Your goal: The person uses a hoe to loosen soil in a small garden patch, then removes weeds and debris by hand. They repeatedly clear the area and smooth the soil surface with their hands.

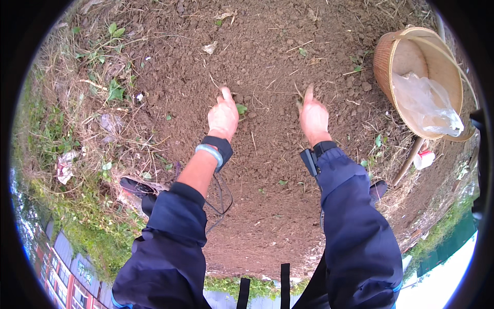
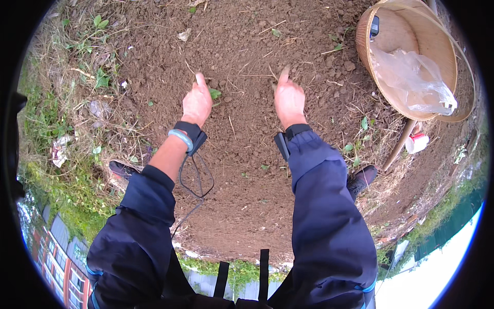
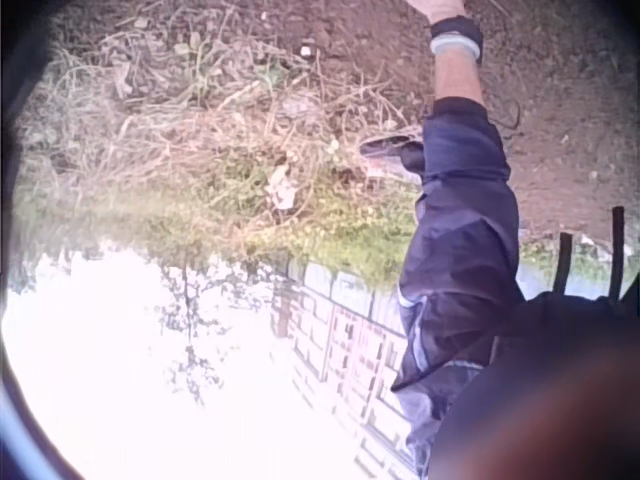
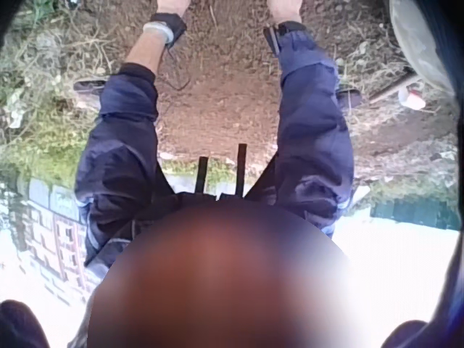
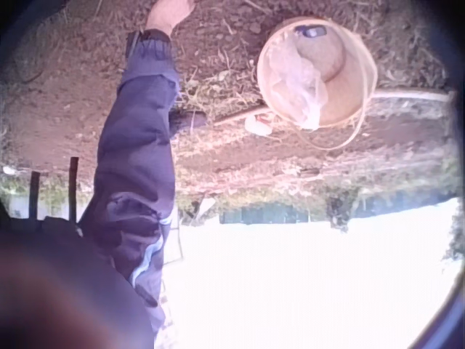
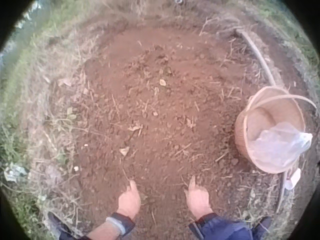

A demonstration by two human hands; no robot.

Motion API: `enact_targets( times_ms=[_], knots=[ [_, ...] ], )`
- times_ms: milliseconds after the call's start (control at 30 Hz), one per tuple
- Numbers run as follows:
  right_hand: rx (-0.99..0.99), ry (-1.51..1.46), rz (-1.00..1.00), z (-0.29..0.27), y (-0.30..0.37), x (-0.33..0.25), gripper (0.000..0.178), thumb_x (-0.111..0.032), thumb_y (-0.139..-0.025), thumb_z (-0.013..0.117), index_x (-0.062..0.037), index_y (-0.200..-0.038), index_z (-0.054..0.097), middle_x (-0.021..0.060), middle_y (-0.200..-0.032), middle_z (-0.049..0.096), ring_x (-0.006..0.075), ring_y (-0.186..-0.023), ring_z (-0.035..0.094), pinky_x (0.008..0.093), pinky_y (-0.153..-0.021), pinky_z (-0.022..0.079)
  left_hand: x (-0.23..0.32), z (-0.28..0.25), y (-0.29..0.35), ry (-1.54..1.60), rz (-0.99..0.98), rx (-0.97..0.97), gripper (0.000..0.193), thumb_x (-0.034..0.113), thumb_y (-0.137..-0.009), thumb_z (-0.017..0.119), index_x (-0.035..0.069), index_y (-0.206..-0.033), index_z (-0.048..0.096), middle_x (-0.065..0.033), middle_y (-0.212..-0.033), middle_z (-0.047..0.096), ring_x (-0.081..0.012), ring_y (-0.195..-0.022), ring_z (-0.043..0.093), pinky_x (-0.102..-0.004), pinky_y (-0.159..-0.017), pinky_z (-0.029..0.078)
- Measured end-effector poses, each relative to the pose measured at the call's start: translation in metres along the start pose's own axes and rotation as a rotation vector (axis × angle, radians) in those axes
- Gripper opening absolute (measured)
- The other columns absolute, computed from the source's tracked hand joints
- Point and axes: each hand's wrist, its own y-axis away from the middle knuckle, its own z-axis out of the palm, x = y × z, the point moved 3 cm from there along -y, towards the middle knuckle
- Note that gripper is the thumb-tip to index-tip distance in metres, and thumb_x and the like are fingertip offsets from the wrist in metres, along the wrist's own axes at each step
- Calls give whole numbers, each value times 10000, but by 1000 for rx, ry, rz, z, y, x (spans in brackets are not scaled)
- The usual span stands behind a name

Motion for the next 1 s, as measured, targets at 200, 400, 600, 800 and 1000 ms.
enact_targets(
  times_ms=[200,400,600,800,1000],
  knots=[
    [-201,-83,-151,-4,32,-8,206,-211,-861,618,-44,-867,497,184,-777,618,387,-737,623,484,-670,501,6,11,58,256,233,-262,138,147,-870,579,38,-905,502,-245,-826,653,-409,-768,661,-485,-660,534],
    [347,-125,-305,-81,-87,-7,636,59,-818,452,-199,-1399,416,92,-1486,334,368,-1218,439,490,-983,409,-30,-59,-62,652,-188,415,256,35,-878,576,-25,-1072,420,-245,-987,652,-314,-886,675,-382,-756,534],
    [4,-20,-224,-34,-53,-47,457,-64,-832,556,-212,-1256,475,159,-1236,449,341,-1117,521,465,-851,513,-47,-47,-112,925,-646,-6,431,393,-865,655,-33,-924,625,-56,-611,531,-211,-534,517,-364,-508,423],
    [-140,-176,-243,-21,-17,-45,250,-62,-856,538,-131,-1097,535,146,-993,544,313,-991,592,433,-745,538,-38,-48,-110,696,-123,55,292,223,-939,513,54,-1157,611,-96,-875,667,-254,-802,632,-369,-742,487],
    [365,-122,-228,-42,-62,-58,533,-34,-836,520,-216,-1337,500,107,-1427,377,348,-1227,428,465,-980,403,5,-31,-12,288,606,-267,182,66,-840,544,83,-1014,596,-79,-1008,691,-299,-960,654,-411,-817,523]
  ],
)
